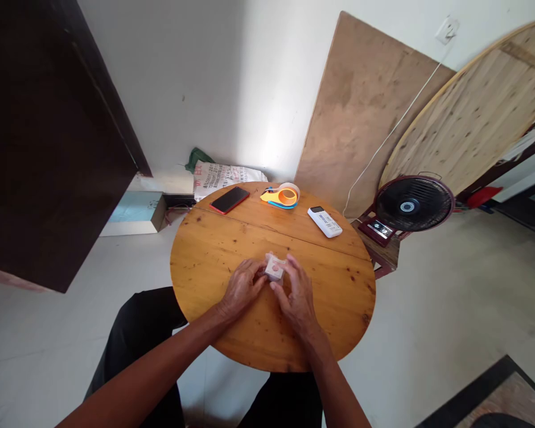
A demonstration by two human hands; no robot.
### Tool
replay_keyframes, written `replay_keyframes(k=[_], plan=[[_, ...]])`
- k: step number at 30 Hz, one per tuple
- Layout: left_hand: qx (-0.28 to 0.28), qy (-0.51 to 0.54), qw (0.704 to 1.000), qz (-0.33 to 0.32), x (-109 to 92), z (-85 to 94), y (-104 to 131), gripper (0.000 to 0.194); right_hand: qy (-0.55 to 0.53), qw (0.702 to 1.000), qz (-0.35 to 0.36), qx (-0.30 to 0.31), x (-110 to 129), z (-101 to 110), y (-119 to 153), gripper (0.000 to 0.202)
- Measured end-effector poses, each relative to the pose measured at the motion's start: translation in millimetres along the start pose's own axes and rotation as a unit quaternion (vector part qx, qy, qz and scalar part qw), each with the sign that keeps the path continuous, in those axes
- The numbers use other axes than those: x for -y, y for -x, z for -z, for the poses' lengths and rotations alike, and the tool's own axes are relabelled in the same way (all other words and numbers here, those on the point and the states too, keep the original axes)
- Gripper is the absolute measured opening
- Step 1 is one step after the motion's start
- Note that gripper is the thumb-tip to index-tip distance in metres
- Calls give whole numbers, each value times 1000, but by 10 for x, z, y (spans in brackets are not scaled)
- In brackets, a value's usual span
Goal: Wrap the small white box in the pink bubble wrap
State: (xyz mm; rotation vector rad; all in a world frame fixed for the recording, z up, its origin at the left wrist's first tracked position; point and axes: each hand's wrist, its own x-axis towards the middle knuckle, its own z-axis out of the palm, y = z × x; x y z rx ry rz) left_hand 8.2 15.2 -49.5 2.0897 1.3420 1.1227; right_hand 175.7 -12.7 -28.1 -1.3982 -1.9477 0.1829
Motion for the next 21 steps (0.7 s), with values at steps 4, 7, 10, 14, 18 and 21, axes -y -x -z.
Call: replay_keyframes(k=[4,7,10,14,18,21], plan=[[-2,-2,1000,-2,-6,-2,2,18,-57,996,-47,-41,-5,85,87,34],[-17,1,1000,7,-17,11,8,23,-69,995,-68,-33,-45,87,110,29],[-34,14,999,13,-19,31,14,31,-82,992,-94,-37,-95,40,139,29],[-51,40,997,31,-7,48,11,31,-106,987,-101,-58,-154,-5,194,25],[-52,57,996,45,-9,49,6,22,-130,983,-121,-50,-131,45,177,17],[-52,71,995,46,-16,44,4,17,-128,984,-118,-39,-75,98,84,15]])
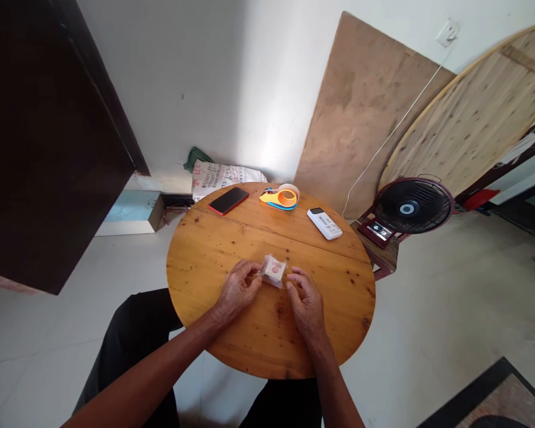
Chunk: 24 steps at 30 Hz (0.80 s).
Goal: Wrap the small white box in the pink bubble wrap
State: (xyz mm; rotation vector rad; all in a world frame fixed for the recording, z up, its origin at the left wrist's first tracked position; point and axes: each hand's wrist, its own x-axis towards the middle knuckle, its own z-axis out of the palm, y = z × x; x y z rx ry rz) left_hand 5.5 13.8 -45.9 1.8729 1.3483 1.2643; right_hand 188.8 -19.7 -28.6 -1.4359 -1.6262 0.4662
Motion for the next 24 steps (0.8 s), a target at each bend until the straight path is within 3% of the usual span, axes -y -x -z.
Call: replay_keyframes(k=[8,13,17,24], plan=[[18,14,1000,-7,-12,-9,-2,12,103,988,108,44,51,-36,-387,20],[28,11,999,-19,-17,-1,-3,11,260,943,193,75,93,-60,-492,21],[24,7,1000,-17,-9,-9,-10,8,325,914,227,87,132,-104,-490,21],[12,-8,1000,-14,-5,-29,-19,12,232,960,152,41,216,-100,-725,21]])
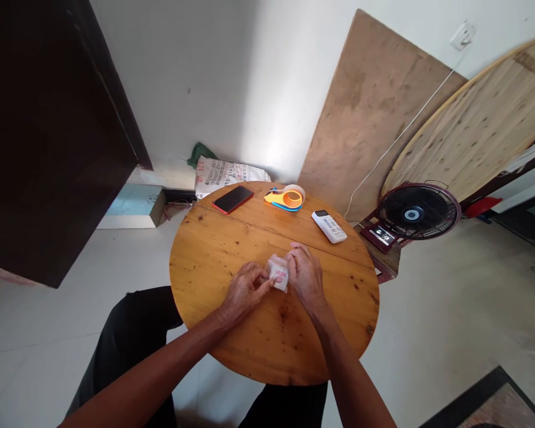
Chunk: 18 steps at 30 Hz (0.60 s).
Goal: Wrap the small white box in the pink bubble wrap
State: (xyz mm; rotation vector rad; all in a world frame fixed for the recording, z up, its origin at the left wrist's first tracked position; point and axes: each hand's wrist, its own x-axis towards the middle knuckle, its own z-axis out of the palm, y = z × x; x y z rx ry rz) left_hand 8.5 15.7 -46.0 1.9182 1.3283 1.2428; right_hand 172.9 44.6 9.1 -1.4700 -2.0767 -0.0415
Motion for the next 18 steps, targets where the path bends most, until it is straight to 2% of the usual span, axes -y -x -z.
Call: replay_keyframes(k=[4,11,15,18], plan=[[3,1,1000,5,-1,-3,2,13,-51,998,-26,-29,-8,89,-184,20],[-9,-2,1000,17,-17,0,-4,12,-52,997,-9,-55,-131,257,-420,18],[-34,21,999,36,-4,-28,-5,33,-29,998,-12,-54,-298,252,-576,21],[-7,23,1000,16,-12,-19,-3,38,1,998,-47,-35,-451,164,-710,22]])
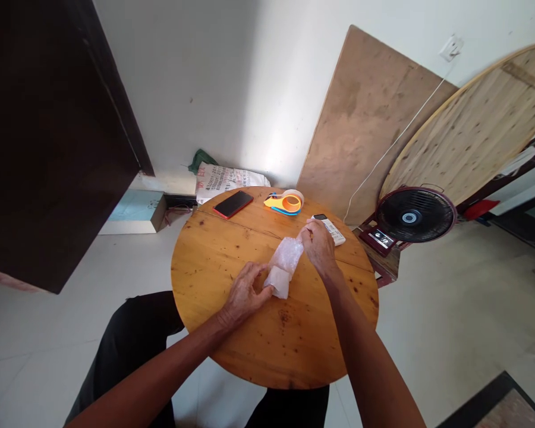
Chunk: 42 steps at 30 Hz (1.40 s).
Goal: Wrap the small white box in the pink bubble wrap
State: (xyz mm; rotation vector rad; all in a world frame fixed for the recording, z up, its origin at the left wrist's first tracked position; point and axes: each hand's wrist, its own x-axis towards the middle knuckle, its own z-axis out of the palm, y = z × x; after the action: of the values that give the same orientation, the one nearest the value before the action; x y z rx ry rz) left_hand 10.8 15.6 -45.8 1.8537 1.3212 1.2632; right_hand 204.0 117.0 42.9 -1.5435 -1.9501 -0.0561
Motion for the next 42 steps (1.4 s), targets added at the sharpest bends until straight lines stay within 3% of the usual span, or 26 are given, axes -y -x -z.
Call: replay_keyframes(k=[7,10,13,18,21,23,27,32,36,40,42], plan=[[13,32,999,-34,-25,68,1,34,64,992,-101,47,-210,-188,-198,28],[12,30,999,-25,-29,75,-2,32,62,992,-103,26,-172,-96,-115,33],[23,19,999,-38,-46,64,-1,35,68,992,-102,16,14,67,55,34],[21,-6,997,-71,-50,20,10,46,177,956,-116,201,485,140,330,39],[15,-1,996,-93,-16,-10,13,38,219,935,-121,252,561,78,453,28],[9,12,995,-103,13,-30,10,30,203,939,-128,247,479,66,550,25],[-13,37,995,-97,58,-56,-7,17,77,966,-178,170,179,111,832,32],[-38,53,997,-29,71,-24,-23,12,-95,950,-262,142,-33,120,1206,27],[-35,30,999,-19,35,17,-19,11,-152,944,-269,114,-10,123,1289,35],[-11,-17,998,-56,1,-3,-28,49,-141,945,-285,79,129,104,1198,49],[-15,-24,998,-61,18,-31,-42,40,-92,955,-272,69,187,46,1123,62]])
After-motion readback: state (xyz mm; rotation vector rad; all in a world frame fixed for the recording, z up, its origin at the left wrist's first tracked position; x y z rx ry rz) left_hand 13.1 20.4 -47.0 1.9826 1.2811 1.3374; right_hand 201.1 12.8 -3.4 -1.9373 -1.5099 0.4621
